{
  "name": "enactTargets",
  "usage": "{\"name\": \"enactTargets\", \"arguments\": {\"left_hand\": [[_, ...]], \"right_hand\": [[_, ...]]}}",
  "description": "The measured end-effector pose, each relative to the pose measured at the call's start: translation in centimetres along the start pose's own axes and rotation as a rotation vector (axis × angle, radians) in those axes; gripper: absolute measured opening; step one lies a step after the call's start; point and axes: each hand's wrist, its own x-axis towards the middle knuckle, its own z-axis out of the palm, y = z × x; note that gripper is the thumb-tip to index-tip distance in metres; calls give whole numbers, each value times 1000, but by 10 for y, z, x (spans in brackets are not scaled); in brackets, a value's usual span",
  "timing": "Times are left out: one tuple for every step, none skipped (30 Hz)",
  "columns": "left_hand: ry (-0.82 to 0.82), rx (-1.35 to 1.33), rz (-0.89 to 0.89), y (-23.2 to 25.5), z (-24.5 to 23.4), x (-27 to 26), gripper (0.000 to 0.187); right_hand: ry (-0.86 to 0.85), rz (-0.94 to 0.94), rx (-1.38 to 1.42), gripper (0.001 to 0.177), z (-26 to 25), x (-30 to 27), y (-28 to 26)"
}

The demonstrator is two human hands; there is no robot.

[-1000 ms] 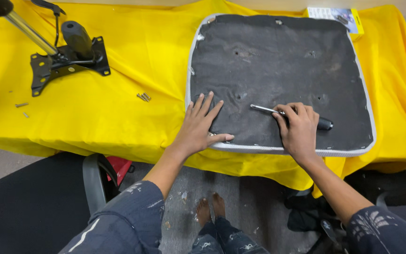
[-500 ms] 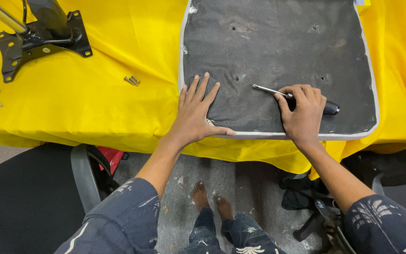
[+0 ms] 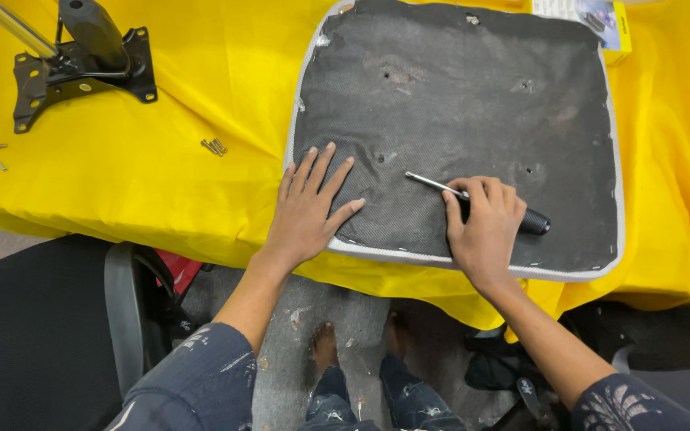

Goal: The person uses a screwdriver to remove screws from the metal base of an office chair, detaches the base from the seat cushion, and sets the components aside on a yellow-covered table.

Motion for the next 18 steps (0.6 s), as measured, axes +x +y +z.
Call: {"name": "enactTargets", "arguments": {"left_hand": [[0, 3, -14, 2, -1, 0, 69], [0, 6, -29, 3, -1, 1, 68], [1, 21, -39, 4, 0, 3, 68], [1, 37, -55, 5, 0, 3, 67], [2, 54, -70, 6, 1, 2, 67], [2, 63, -79, 6, 1, 3, 67], [1, 72, -88, 7, 1, 3, 67], [1, 79, -92, 7, 1, 4, 68], [-10, 83, -104, 7, 1, 4, 68], [-20, 85, -112, 8, 1, 5, 69], [-30, 88, -120, 9, 1, 5, 69], [-31, 91, -125, 9, 1, 6, 69], [-32, 93, -131, 10, 0, 6, 69], [-34, 94, -136, 11, 1, 6, 70], [-36, 99, -157, 13, 2, 7, 70], [-42, 103, -177, 14, 2, 8, 71], [-48, 107, -196, 15, 3, 9, 71], [-56, 111, -210, 16, 4, 10, 71]], "right_hand": [[-17, -10, 4, 15, -1, 0, 1], [-34, -21, 9, 17, -3, 0, 3], [-57, -47, 35, 20, -7, 2, 8], [-82, -78, 64, 24, -10, 3, 13], [-107, -108, 93, 27, -13, 4, 17], [-137, -116, 120, 27, -17, 6, 22], [-167, -124, 146, 26, -20, 8, 28], [-195, -130, 168, 26, -24, 10, 34], [-201, -144, 176, 25, -27, 12, 40], [-204, -156, 181, 23, -29, 14, 46], [-208, -168, 187, 22, -31, 16, 53], [-208, -167, 192, 22, -33, 17, 59], [-209, -166, 198, 22, -35, 19, 64], [-211, -164, 203, 22, -36, 21, 69], [-196, -178, 163, 22, -37, 22, 73], [-181, -189, 123, 22, -37, 22, 76], [-166, -199, 83, 23, -37, 22, 78], [-152, -198, 48, 23, -36, 21, 80]]}}
